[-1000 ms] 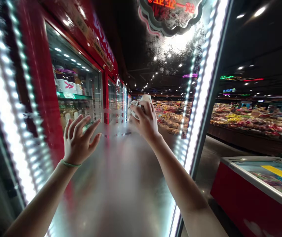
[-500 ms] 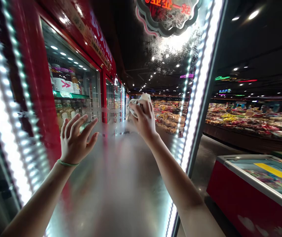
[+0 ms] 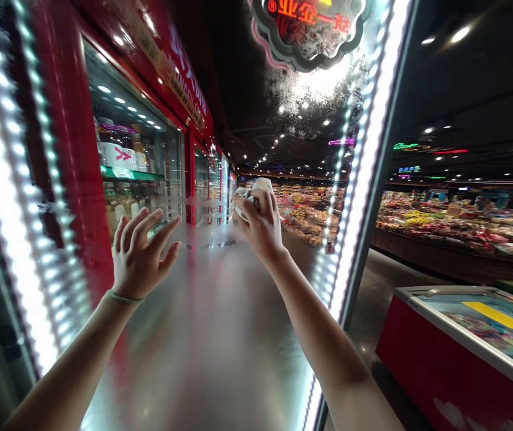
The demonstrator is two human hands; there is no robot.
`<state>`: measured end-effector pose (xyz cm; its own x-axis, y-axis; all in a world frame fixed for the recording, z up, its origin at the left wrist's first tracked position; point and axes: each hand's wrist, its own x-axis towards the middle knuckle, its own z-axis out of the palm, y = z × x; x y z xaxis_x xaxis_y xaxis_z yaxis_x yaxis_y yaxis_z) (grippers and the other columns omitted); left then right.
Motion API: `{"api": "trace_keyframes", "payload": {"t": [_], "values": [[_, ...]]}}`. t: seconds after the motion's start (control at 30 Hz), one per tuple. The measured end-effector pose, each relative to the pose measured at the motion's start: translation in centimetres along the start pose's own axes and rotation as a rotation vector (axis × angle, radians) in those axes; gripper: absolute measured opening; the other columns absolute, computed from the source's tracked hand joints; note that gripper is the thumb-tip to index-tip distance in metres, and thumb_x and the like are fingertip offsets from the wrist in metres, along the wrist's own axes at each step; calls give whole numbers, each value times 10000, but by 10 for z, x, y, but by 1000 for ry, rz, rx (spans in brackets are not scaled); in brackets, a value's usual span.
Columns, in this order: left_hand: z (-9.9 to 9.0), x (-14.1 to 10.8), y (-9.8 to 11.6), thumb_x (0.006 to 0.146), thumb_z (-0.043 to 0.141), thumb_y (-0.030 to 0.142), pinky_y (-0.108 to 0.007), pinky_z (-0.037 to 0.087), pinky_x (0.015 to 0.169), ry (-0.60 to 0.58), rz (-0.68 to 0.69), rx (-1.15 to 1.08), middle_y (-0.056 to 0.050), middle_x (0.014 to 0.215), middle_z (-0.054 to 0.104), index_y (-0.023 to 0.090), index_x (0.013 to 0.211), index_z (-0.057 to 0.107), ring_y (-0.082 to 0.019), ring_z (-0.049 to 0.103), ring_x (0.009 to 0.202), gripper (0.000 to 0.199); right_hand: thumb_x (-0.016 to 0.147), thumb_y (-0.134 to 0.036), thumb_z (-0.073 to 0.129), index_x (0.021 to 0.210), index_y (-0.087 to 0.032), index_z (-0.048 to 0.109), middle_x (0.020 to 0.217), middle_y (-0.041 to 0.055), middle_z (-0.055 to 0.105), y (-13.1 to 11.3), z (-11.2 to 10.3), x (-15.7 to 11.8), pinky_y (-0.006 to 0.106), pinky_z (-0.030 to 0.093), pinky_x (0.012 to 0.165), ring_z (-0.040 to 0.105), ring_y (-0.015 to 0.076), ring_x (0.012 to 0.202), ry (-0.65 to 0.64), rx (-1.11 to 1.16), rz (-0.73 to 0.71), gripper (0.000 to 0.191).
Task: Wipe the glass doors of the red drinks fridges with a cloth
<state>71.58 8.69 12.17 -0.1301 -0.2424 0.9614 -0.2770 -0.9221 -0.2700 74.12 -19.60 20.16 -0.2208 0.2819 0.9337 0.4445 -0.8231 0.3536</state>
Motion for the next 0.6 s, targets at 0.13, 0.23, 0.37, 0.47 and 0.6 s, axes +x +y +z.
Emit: {"api": "trace_keyframes", "payload": {"t": [0.13,0.23,0.37,0.47,0.6], "values": [[0,-1,-1,946,740,338,-515,326,1313,-6,1,-1,-100,1472,643,345,1568,535,-323,559,1458,655,954,-133,678,1143,-302,694,1020,51,561,2,-1,-2,390,544,841,572,220,956,7,-68,-14,254],[-1,-1,-2,942,744,332,-515,315,1318,-7,0,-6,-107,1475,642,334,1564,543,-328,554,1462,655,960,-162,700,1162,-302,684,1046,55,577,3,-2,-3,360,541,807,568,215,961,4,-106,-107,247],[0,-2,-2,950,731,335,-521,318,1313,-15,-10,-7,-102,1484,640,349,1574,527,-326,554,1464,657,956,-150,697,1168,-311,678,1041,46,578,5,-3,-3,376,547,834,565,213,964,12,-175,-61,267],[0,-2,-1,957,720,345,-527,323,1309,-26,-20,-6,-93,1485,641,366,1575,520,-323,560,1459,650,958,-168,700,1168,-313,682,1029,45,585,3,-2,-3,369,553,829,569,213,964,-38,-176,-76,256],[0,-3,0,956,717,339,-526,322,1309,-18,-34,-27,-91,1491,640,373,1575,523,-324,560,1458,649,966,-159,681,1173,-321,692,1050,57,594,1,-1,-2,374,556,821,571,224,966,-5,-125,-59,263]]}}
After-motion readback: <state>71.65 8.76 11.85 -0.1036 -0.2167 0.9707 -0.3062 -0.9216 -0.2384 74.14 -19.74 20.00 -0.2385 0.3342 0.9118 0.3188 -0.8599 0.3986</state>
